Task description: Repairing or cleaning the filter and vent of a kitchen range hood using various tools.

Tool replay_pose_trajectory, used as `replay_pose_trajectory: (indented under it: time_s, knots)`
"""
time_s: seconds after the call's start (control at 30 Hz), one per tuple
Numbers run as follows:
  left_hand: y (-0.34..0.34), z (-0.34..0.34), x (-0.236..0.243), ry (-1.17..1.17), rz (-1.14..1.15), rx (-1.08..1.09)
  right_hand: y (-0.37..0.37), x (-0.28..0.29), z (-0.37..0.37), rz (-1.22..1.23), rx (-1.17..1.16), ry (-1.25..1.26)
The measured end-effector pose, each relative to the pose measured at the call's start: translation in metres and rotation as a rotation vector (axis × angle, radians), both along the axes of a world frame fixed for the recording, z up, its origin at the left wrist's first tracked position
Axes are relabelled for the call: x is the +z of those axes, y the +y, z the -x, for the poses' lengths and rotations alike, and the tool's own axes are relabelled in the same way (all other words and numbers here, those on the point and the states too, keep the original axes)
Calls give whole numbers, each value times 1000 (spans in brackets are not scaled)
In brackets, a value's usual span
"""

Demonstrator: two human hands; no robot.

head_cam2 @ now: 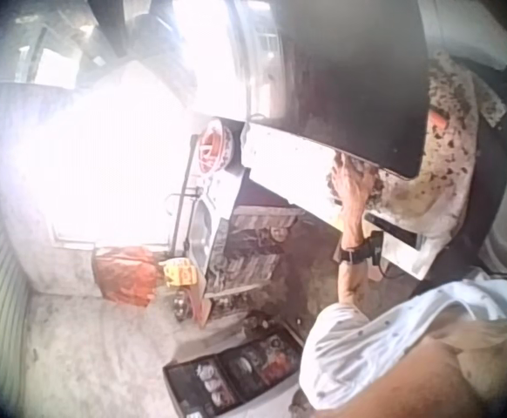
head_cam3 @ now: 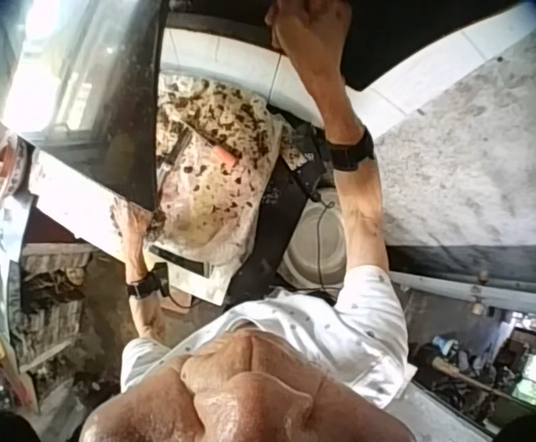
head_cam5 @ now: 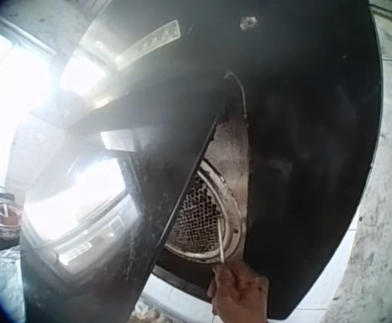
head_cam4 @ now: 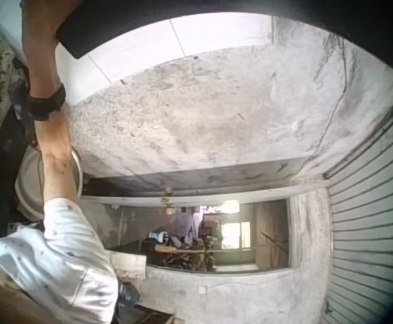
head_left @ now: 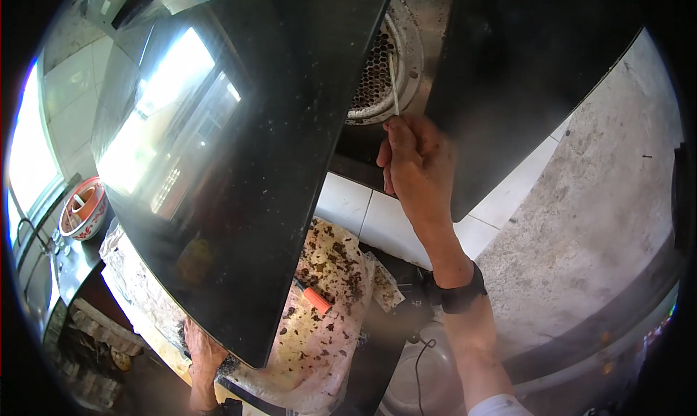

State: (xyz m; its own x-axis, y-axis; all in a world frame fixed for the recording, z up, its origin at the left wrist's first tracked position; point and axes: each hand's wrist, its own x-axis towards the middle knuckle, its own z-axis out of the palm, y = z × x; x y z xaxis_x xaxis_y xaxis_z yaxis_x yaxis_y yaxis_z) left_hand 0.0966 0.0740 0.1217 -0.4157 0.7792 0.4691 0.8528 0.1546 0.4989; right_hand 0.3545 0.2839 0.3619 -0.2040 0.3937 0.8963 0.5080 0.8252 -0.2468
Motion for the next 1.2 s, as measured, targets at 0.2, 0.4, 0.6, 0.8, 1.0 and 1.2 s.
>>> replay_pose_trajectory:
  time_s: [0.2,0.4,0.6,0.8,1.0,1.2]
  knots:
    - [-7,8,0,-132,179,-51,-14,-9,0,159,-44,-11]
    - [-1,-4,5,65,-77,-17,-8,-8,-3,249,-23,168]
    - [-8,9,-3,-129,190,-51,-3,-11,0,191,-6,148]
    - [-8,10,-7,-120,156,-60,15,-13,-3,-193,-109,-3]
    - [-10,12,-4,-132,155,-93,22,0,8,-238,-124,-4]
    - [-16,23,-20,-167,135,-98,6,-5,10,-65,-195,49]
